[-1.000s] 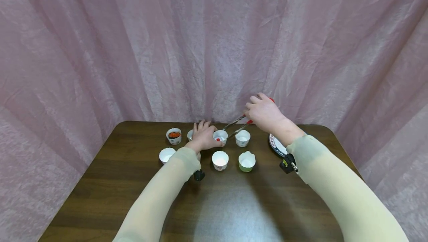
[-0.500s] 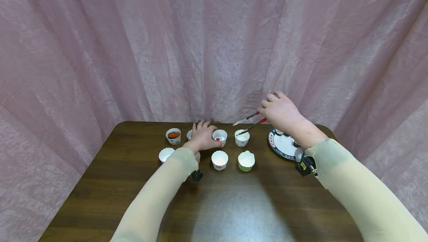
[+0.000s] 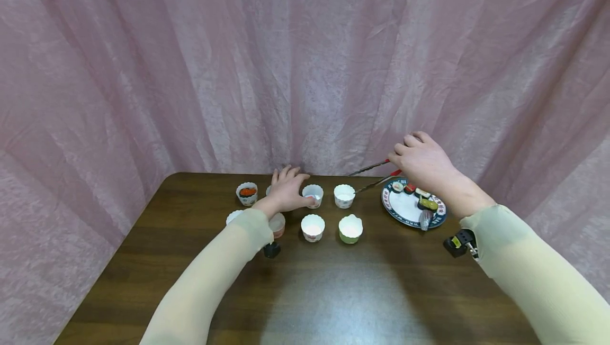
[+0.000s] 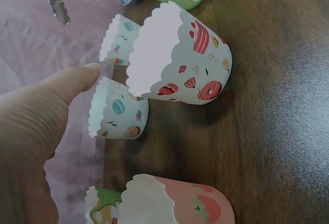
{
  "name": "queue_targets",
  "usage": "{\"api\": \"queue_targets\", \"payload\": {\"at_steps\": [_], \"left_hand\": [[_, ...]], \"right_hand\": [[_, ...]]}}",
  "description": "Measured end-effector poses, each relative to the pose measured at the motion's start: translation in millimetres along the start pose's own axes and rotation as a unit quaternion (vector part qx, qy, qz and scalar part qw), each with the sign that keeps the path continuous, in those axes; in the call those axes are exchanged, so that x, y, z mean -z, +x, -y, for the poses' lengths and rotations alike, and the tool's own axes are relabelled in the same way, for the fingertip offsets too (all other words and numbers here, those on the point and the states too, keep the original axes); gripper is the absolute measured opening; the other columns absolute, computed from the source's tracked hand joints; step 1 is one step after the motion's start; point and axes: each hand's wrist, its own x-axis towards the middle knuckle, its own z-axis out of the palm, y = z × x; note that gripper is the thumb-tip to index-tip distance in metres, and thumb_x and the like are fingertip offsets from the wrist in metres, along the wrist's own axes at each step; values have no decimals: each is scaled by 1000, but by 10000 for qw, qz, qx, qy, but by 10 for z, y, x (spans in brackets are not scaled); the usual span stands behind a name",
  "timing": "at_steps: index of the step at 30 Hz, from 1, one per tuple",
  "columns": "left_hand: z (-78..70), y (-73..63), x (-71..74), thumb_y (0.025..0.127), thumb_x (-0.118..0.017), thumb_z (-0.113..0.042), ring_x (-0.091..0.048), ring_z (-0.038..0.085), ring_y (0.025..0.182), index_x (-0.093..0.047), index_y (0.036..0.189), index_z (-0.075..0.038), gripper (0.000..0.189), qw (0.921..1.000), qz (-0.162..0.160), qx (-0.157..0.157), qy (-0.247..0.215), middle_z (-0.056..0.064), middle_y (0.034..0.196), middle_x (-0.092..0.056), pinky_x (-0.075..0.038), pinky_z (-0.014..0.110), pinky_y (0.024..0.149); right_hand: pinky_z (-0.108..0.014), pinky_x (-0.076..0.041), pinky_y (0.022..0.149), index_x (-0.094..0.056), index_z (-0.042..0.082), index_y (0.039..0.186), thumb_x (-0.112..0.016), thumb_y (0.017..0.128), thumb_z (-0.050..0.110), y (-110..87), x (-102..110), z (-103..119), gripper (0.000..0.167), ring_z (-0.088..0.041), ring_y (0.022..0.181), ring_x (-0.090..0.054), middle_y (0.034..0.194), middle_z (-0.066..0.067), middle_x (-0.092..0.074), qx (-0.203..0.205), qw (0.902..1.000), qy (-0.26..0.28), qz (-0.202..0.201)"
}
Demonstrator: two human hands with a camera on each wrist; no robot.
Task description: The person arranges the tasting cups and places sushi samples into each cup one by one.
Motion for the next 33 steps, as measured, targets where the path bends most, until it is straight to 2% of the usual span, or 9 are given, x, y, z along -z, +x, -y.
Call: {"api": "queue_targets", "payload": {"at_steps": [6,12,19,24,33], "left_hand": [[16,-90,53,90,-69,-61,-7,36,155,-45,155,-19,82,9998,-87,-163,-75,13,166,-25,3,64,120],[25,-203,122,90,-71,-57,-10,38,154,-47,154,-18,78,9992,-241,-332,4,12,166,-27,0,66,119],[-26,-313,194,90,-70,-58,-10,38,154,-47,154,-18,79,9985,-216,-498,19,11,166,-27,-1,67,119],[-77,-374,198,90,-71,-58,-10,39,155,-47,154,-18,79,9977,-161,-661,-16,12,165,-27,-1,67,119],[-138,-467,163,89,-73,-57,-14,39,154,-50,151,-18,77,9949,-287,-969,29,12,164,-31,-4,66,119]], "right_hand": [[-53,-42,100,-75,12,106,-79,86,1,-140,-9,-76,23,-33,97,-57,100,-5,-68,-67,10000,51,-3],[-54,-41,101,-74,12,111,-76,88,1,-287,-3,-144,26,-34,100,-57,106,-6,-69,-146,9998,137,65],[-56,-40,102,-73,11,117,-86,80,10,-453,29,-234,39,-36,104,-57,114,-8,-69,-288,9987,143,401],[-56,-41,100,-74,10,115,-90,76,13,-583,28,-296,43,-36,103,-56,110,-8,-69,-298,9987,147,394],[-57,-41,99,-74,11,115,-94,70,18,-802,40,-387,50,-36,101,-56,110,-8,-70,-382,9974,-70,604]]}}
